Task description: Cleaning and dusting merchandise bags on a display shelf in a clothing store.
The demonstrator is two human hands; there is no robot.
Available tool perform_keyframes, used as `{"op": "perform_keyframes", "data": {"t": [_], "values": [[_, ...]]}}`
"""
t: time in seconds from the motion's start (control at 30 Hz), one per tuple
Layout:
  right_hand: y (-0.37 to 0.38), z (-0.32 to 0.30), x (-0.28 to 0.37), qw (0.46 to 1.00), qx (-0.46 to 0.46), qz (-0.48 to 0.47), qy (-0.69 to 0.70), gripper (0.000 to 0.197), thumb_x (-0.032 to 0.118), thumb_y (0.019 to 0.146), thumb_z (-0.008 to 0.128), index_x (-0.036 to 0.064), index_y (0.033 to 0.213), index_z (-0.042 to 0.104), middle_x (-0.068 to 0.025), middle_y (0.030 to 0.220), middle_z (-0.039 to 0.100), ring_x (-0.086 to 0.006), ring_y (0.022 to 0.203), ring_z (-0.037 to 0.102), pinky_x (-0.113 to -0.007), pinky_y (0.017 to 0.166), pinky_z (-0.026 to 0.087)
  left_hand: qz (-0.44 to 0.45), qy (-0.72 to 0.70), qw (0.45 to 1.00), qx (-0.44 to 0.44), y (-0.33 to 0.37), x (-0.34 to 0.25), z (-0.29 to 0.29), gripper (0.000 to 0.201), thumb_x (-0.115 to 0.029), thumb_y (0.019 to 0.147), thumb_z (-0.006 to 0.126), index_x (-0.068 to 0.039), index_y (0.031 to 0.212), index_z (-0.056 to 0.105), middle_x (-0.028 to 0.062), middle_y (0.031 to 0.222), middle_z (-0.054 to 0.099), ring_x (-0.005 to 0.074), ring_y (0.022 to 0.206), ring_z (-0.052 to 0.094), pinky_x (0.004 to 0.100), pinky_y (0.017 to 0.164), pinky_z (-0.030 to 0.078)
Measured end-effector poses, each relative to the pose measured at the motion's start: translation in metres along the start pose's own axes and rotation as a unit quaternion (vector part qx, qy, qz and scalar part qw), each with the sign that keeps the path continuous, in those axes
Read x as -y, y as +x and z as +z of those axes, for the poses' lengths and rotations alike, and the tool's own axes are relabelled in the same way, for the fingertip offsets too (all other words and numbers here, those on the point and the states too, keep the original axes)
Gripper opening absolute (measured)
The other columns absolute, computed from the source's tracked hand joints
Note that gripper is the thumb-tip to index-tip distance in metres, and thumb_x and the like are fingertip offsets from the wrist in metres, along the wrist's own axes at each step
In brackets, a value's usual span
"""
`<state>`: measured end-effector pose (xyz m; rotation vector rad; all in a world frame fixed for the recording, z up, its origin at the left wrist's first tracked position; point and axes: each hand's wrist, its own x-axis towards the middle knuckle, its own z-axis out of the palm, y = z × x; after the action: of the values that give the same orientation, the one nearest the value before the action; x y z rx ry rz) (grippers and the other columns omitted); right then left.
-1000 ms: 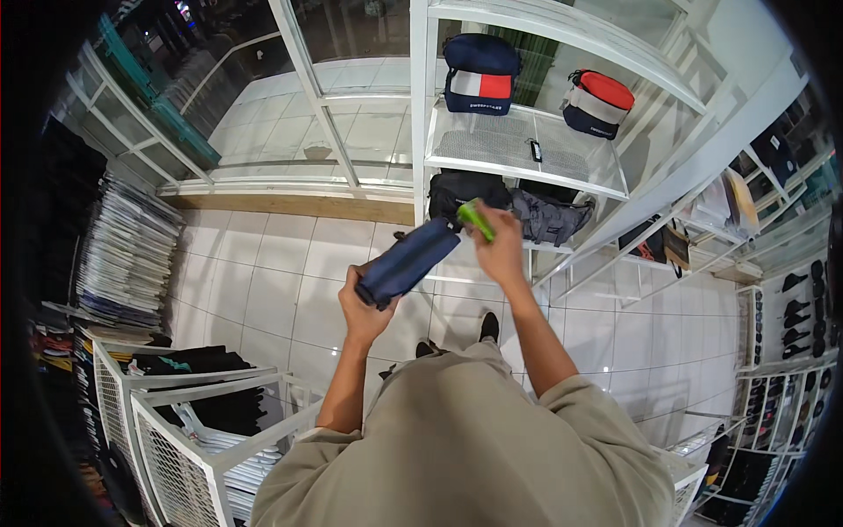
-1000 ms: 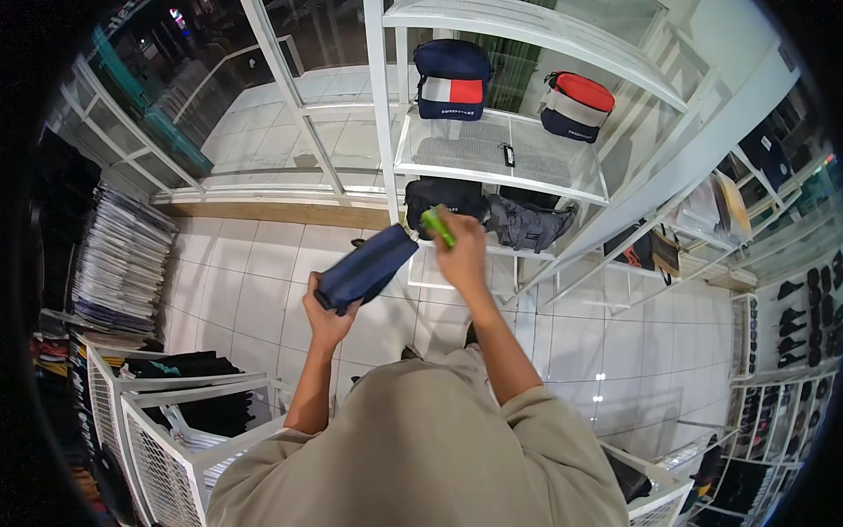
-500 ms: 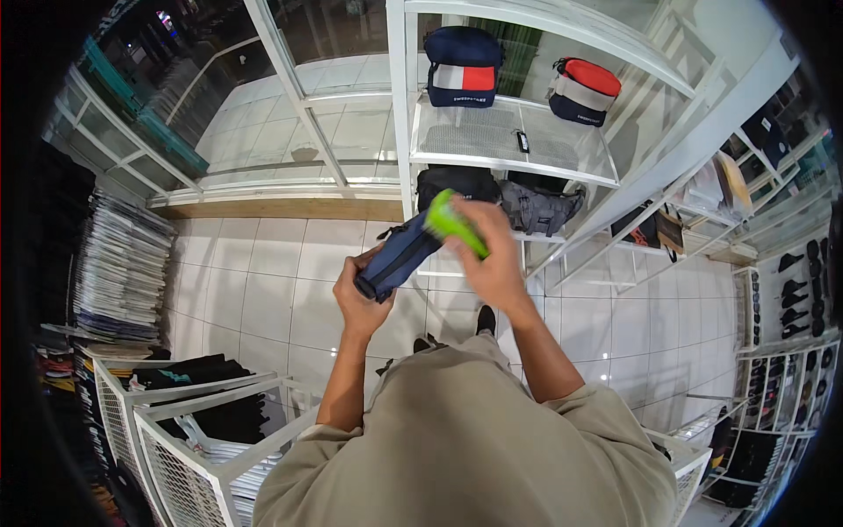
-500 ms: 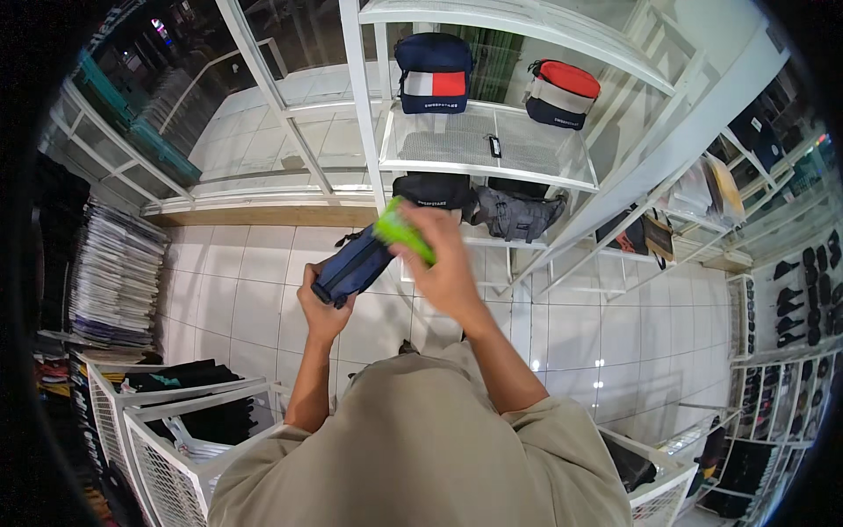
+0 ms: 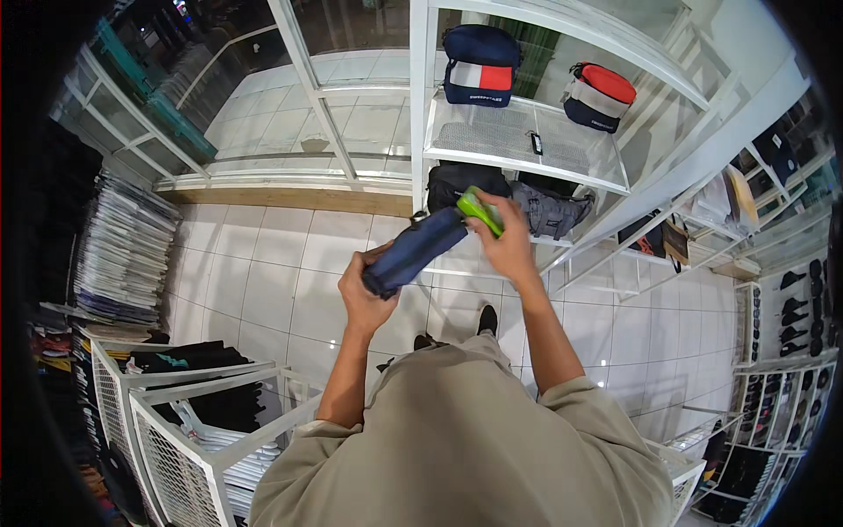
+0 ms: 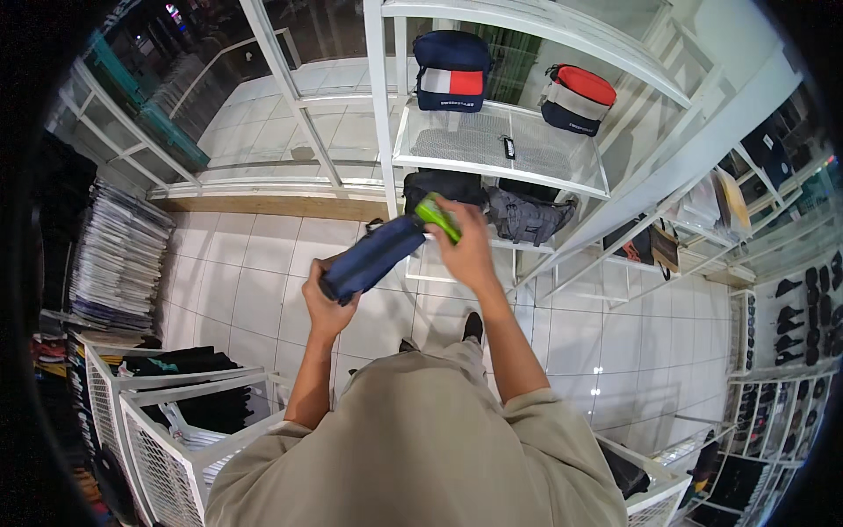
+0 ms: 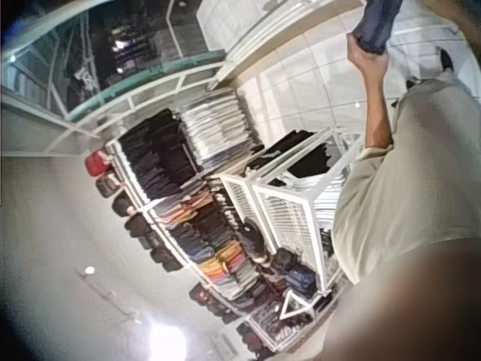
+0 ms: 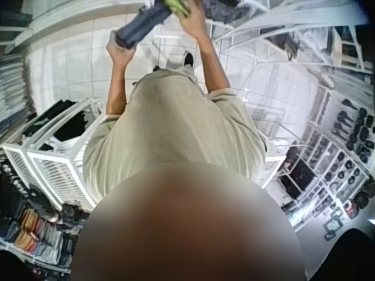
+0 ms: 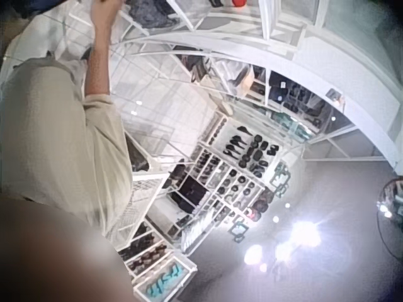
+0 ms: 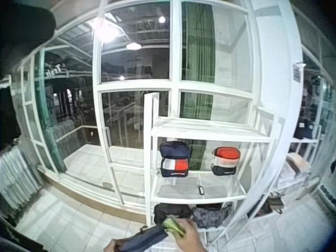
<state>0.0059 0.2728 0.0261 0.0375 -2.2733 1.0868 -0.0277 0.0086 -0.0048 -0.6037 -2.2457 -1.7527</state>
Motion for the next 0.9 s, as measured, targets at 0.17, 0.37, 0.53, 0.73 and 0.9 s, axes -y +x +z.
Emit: {"op": "perform_keyframes", "data": {"t": [0.17, 0.37, 0.53, 0.73, 0.9], "values": [[-0.003, 0.013, 0.057, 0.999, -0.018, -0.023, 0.04, 0.048, 0.009, 0.083, 0.08, 0.0077, 0.129, 0.065, -0.017, 0.122, 0.064, -0.0355, 0.115, 0.059, -0.045, 0.101, 0.045, 0.067, 0.068, 0.995, 0.007, 0.008, -0.002, 0.001, 0.044, 0.001, 0.067, 0.08, 0.002, 0.103, 0.055, 0.0191, 0.102, 0.073, 0.03, 0.091, 0.073, 0.0349, 0.085, 0.056], [-0.007, 0.019, 0.074, 0.997, -0.016, -0.053, 0.062, 0.047, 0.011, 0.086, 0.078, 0.0107, 0.131, 0.065, -0.0192, 0.12, 0.062, -0.038, 0.111, 0.058, -0.046, 0.098, 0.046, 0.041, 0.067, 0.997, 0.001, 0.004, -0.01, -0.003, 0.04, -0.001, 0.064, 0.078, 0.001, 0.096, 0.054, 0.0221, 0.11, 0.075, 0.0345, 0.095, 0.074, 0.0369, 0.084, 0.057], [0.004, 0.008, 0.046, 0.996, -0.047, 0.029, 0.074, 0.041, 0.007, 0.086, 0.076, 0.0049, 0.126, 0.065, -0.0184, 0.118, 0.065, -0.0376, 0.112, 0.06, -0.045, 0.1, 0.046, 0.044, 0.048, 0.998, -0.001, 0.003, -0.008, -0.001, 0.042, 0.003, 0.067, 0.079, 0.003, 0.099, 0.053, 0.0233, 0.113, 0.074, 0.0315, 0.096, 0.075, 0.0354, 0.087, 0.056], [0.006, 0.006, 0.029, 0.999, -0.007, 0.009, -0.03, 0.044, 0.008, 0.088, 0.075, 0.0053, 0.13, 0.064, -0.0201, 0.122, 0.064, -0.0373, 0.115, 0.061, -0.042, 0.107, 0.043, -0.048, 0.029, 0.998, 0.025, 0.004, -0.012, -0.012, 0.047, 0.003, 0.065, 0.083, 0.0, 0.101, 0.053, 0.0183, 0.108, 0.076, 0.0301, 0.099, 0.074, 0.0361, 0.088, 0.057], [0.012, -0.013, 0.013, 0.986, -0.05, 0.065, 0.148, 0.05, 0.013, 0.102, 0.064, 0.0035, 0.149, 0.051, -0.015, 0.14, 0.061, -0.0232, 0.13, 0.056, -0.037, 0.109, 0.043, -0.146, -0.212, 0.966, 0.033, 0.007, -0.006, -0.021, 0.054, 0.01, 0.077, 0.082, 0.008, 0.126, 0.058, 0.0157, 0.116, 0.071, 0.0217, 0.104, 0.071, 0.0358, 0.095, 0.058]]}}
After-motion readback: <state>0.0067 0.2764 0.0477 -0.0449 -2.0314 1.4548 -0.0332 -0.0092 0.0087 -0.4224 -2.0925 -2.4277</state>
